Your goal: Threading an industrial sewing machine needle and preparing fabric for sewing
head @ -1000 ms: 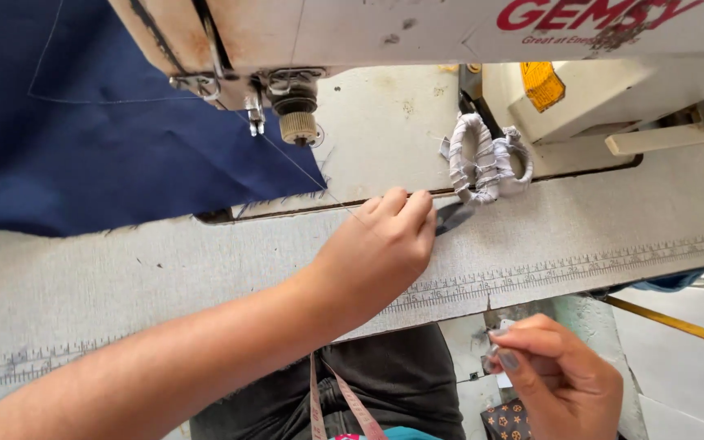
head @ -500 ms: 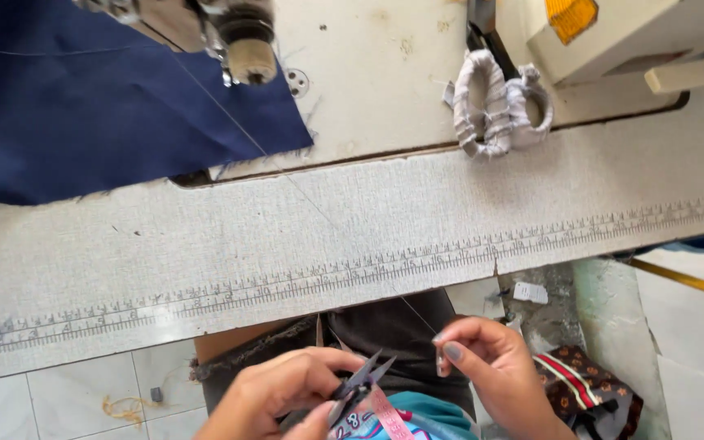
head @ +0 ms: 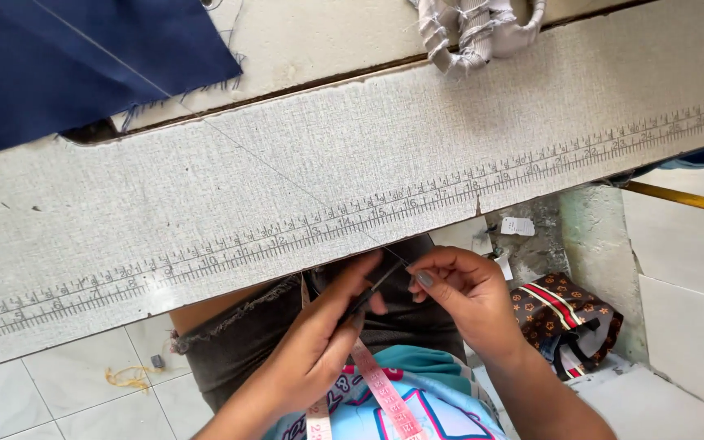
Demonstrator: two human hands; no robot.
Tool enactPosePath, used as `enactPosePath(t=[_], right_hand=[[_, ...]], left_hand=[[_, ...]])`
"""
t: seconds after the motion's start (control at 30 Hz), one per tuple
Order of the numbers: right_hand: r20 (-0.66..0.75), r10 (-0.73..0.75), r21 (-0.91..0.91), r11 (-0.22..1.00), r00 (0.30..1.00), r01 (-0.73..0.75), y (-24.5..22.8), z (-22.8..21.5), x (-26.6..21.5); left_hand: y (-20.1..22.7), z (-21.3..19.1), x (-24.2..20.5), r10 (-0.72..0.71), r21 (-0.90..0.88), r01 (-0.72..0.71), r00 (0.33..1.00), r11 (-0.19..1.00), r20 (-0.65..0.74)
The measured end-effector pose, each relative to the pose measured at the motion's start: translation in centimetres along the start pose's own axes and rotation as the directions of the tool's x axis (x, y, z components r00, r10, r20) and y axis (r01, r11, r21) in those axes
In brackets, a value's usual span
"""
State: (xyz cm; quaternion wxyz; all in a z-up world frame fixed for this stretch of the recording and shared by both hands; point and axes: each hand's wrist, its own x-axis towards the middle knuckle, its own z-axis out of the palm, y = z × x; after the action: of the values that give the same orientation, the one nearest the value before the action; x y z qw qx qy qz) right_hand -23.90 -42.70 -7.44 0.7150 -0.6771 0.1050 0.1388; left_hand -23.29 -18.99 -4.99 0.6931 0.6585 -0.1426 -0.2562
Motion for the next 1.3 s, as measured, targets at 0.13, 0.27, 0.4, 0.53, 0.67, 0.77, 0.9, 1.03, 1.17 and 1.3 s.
enactPosePath(t=[0.13,0.27,0.4,0.53,0.67,0.77,0.9,1.03,1.17,1.3], right_hand=[[-0.020,0.013,-0.002,1.000,1.000,-0.013,0.4,-0.1,-0.1],[-0.022,0.014,-0.012,1.000,1.000,-0.014,0.6,-0.2,-0.2],[-0.031,0.020,-0.047,0.999,0.999,-0.022,0.7,-0.1,-0.2],[-0.007,0.013,-0.068,0.998,1.000,-0.014,0.6,0.2,-0.2],[0.010,-0.002,0.004,1.000,1.000,0.002,0.5,0.4,-0.4],[0.000,-0.004,0.007,1.000,1.000,0.004,0.2,0.6,-0.2],[0.021,-0.038,-0.015,0.999,0.999,0.038,0.1,0.6,0.1],[0.045,-0.033,0.013,0.999,0.998,0.032,0.5,0.8,0.0],[0.096,-0.030,0.051,0.998,0.995,0.025,-0.1,1.2,0.2],[0.141,-0.042,0.073,0.997,0.989,0.032,-0.8,1.9,0.6]], left_hand=[[-0.4,1.2,0.6,0.099,0.078,-0.091,0.990,0.993,-0.099],[-0.9,1.7,1.1,0.308,0.458,-0.210,0.939,0.864,-0.152],[0.2,1.9,1.1,0.379,0.530,-0.215,0.898,0.820,-0.222],[0.3,1.9,1.6,0.384,0.521,-0.202,0.883,0.829,-0.269],[0.7,2.0,2.6,0.443,0.583,-0.188,0.832,0.791,-0.333],[1.3,1.9,2.7,0.463,0.617,-0.164,0.808,0.770,-0.363],[1.3,1.8,2.7,0.463,0.617,-0.138,0.788,0.775,-0.405],[1.9,1.6,3.2,0.462,0.616,-0.146,0.795,0.774,-0.393],[2.1,1.2,3.4,0.495,0.610,-0.171,0.764,0.774,-0.414],[2.4,0.7,3.4,0.489,0.575,-0.183,0.754,0.797,-0.439]])
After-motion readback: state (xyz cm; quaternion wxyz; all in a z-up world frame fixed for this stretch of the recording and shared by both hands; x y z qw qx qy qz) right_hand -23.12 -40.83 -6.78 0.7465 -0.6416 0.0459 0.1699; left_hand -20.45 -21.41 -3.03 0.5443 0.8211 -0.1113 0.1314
